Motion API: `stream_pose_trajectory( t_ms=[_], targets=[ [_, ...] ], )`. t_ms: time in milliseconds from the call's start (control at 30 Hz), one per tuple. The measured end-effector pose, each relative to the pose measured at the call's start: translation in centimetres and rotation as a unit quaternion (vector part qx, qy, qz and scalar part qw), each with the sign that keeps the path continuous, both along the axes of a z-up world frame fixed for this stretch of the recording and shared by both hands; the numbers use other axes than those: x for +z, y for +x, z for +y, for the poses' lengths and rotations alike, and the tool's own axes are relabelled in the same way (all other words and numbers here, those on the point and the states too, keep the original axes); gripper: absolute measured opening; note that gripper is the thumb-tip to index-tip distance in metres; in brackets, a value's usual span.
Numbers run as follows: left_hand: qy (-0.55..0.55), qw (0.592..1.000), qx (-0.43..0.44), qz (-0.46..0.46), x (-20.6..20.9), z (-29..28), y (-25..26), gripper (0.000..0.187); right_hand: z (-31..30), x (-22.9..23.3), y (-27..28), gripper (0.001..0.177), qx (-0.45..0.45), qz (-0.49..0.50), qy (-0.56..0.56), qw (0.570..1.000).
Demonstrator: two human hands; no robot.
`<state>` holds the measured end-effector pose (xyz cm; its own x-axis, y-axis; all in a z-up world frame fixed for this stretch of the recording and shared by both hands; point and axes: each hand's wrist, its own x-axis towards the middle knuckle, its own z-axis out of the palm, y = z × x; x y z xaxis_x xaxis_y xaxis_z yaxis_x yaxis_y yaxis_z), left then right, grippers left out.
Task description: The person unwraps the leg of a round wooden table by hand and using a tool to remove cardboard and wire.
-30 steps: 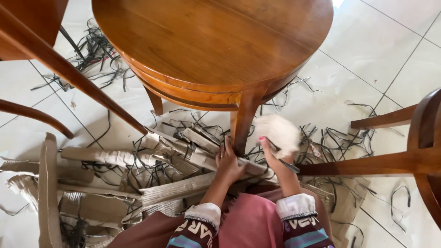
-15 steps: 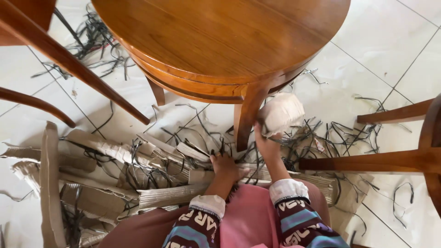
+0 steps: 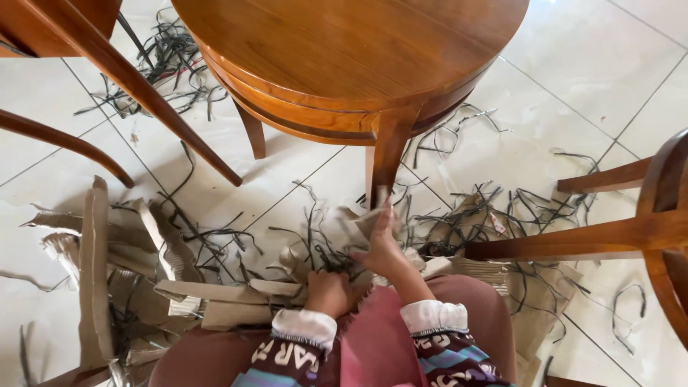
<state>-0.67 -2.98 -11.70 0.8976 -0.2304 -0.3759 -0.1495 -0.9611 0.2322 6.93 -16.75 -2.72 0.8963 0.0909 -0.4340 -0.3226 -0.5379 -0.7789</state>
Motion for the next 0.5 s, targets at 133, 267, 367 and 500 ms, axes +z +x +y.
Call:
stream_pose_trajectory(
  t_ms=[133, 267, 367, 500],
  targets=[
    [-0.02, 0.999, -0.024, -0.044, 1.2, 0.4, 0.0, 0.083, 0.3, 4.7, 1.9, 0.114, -0.128, 0.134, 0.016, 0.983],
    [-0.035, 0.996, -0.038, -0.076, 0.9, -0.1, 1.8, 0.075, -3.7, -8.6, 5.9, 0.085, -0.067, -0.263, -0.127, 0.954],
    [-0.05, 0.998, -0.032, -0.006, 1.3, -0.4, 3.3, 0.085, -3.8, -11.6, 6.9, 0.074, -0.123, -0.282, -0.051, 0.95],
    [-0.055, 0.995, -0.009, 0.082, 0.0, -0.6, 4.5, 0.083, -3.8, -11.2, 6.7, 0.064, -0.143, -0.253, 0.083, 0.953]
  ],
)
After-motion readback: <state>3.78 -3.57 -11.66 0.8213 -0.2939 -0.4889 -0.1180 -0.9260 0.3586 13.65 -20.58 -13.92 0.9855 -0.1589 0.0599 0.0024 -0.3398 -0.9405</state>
